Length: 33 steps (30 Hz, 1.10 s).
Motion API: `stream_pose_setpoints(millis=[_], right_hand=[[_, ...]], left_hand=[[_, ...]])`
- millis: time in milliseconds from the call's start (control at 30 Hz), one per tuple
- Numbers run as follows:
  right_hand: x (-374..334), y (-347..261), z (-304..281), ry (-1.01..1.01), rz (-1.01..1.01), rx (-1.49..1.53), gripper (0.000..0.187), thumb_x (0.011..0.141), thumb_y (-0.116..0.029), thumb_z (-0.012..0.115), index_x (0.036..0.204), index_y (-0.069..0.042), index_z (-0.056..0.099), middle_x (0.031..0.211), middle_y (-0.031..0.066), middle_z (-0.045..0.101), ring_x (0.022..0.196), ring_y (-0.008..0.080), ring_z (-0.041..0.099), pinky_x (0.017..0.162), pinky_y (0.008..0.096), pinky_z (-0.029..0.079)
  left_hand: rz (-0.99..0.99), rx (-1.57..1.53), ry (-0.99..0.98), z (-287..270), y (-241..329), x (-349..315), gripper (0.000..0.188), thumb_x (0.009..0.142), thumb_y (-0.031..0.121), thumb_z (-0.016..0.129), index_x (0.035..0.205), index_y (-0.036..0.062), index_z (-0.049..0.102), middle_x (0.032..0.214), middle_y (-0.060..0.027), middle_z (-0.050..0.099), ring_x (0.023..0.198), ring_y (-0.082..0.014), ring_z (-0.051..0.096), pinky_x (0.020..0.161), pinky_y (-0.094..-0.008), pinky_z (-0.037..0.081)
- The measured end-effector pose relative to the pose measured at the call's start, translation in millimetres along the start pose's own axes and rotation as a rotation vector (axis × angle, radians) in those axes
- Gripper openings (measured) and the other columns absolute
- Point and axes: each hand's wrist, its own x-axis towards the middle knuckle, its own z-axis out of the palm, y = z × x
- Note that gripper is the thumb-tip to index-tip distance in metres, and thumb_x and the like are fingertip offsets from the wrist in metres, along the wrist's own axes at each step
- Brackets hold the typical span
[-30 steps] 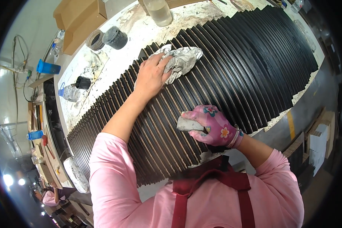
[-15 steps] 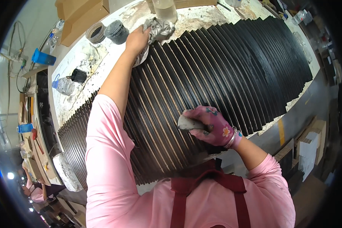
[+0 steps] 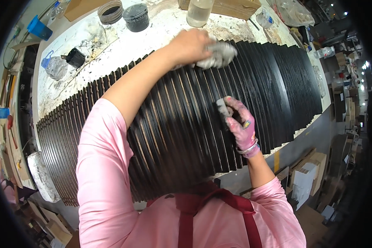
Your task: The person wipes a black slatted panel with a cloth, picks up and wipes a small black component, and continues cleaning the slats of the panel.
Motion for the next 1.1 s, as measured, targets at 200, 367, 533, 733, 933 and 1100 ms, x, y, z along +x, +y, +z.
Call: stream_pose_setpoints(millis=[200,367,533,733,933,1100], right_hand=[[5.3,-0.4,4.1,-0.051,-0.085,-0.180,0.045,0.080,-0.015,0.066,0.119,0.005,0.056,0.114,0.0172,0.060,0.104,0.0263,0.061,0.090,0.0349,0.048],[5.4,-1.5,10.2,-0.084,-0.143,-0.295,0.045,0.079,-0.019,0.068,0.116,0.004,0.057,0.107,0.0182,0.063,0.097,0.0286,0.064,0.085,0.0361,0.051],[7.3,1.6,8.3,-0.115,-0.185,-0.371,0.043,0.078,-0.016,0.068,0.114,0.004,0.057,0.108,0.0185,0.063,0.095,0.0301,0.064,0.084,0.0364,0.051],[4.2,3.4,6.4,-0.067,-0.121,-0.269,0.041,0.079,-0.012,0.067,0.114,0.005,0.056,0.113,0.0195,0.061,0.100,0.0301,0.062,0.088,0.0361,0.049],[5.3,2.3,3.0,-0.108,-0.085,-0.289,0.049,0.081,-0.025,0.069,0.117,0.005,0.056,0.111,0.0196,0.062,0.097,0.0303,0.064,0.087,0.0358,0.050],[6.4,6.7,3.9,-0.094,-0.162,-0.296,0.049,0.080,-0.025,0.068,0.117,0.004,0.056,0.110,0.0201,0.062,0.097,0.0320,0.065,0.086,0.0359,0.050]], left_hand=[[0.188,0.281,-0.305,-12.8,13.0,-10.6,0.032,0.083,0.027,0.065,0.113,0.0161,0.067,0.113,-0.0062,0.053,0.106,-0.0232,0.053,0.086,-0.0395,0.049],[0.138,0.480,-0.278,-18.6,-8.7,7.7,0.030,0.083,0.022,0.065,0.112,0.0184,0.069,0.109,-0.0063,0.054,0.105,-0.0224,0.054,0.089,-0.0416,0.048],[-0.119,0.656,-0.401,-15.5,-42.8,26.8,0.030,0.084,0.020,0.058,0.111,0.0139,0.068,0.115,-0.0091,0.057,0.111,-0.0265,0.055,0.091,-0.0454,0.047],[-0.366,0.282,-0.035,-31.3,-62.9,4.6,0.034,0.086,0.026,0.052,0.112,0.0077,0.065,0.114,-0.0149,0.057,0.105,-0.0302,0.058,0.092,-0.0421,0.049],[0.087,0.151,-0.138,10.8,1.3,-15.2,0.028,0.084,0.016,0.057,0.110,0.0138,0.068,0.124,-0.0117,0.053,0.115,-0.0266,0.051,0.094,-0.0474,0.047],[-0.063,0.265,-0.082,-10.5,-23.2,3.5,0.030,0.082,0.015,0.056,0.109,0.0081,0.068,0.113,-0.0123,0.056,0.102,-0.0274,0.057,0.083,-0.0396,0.053]])
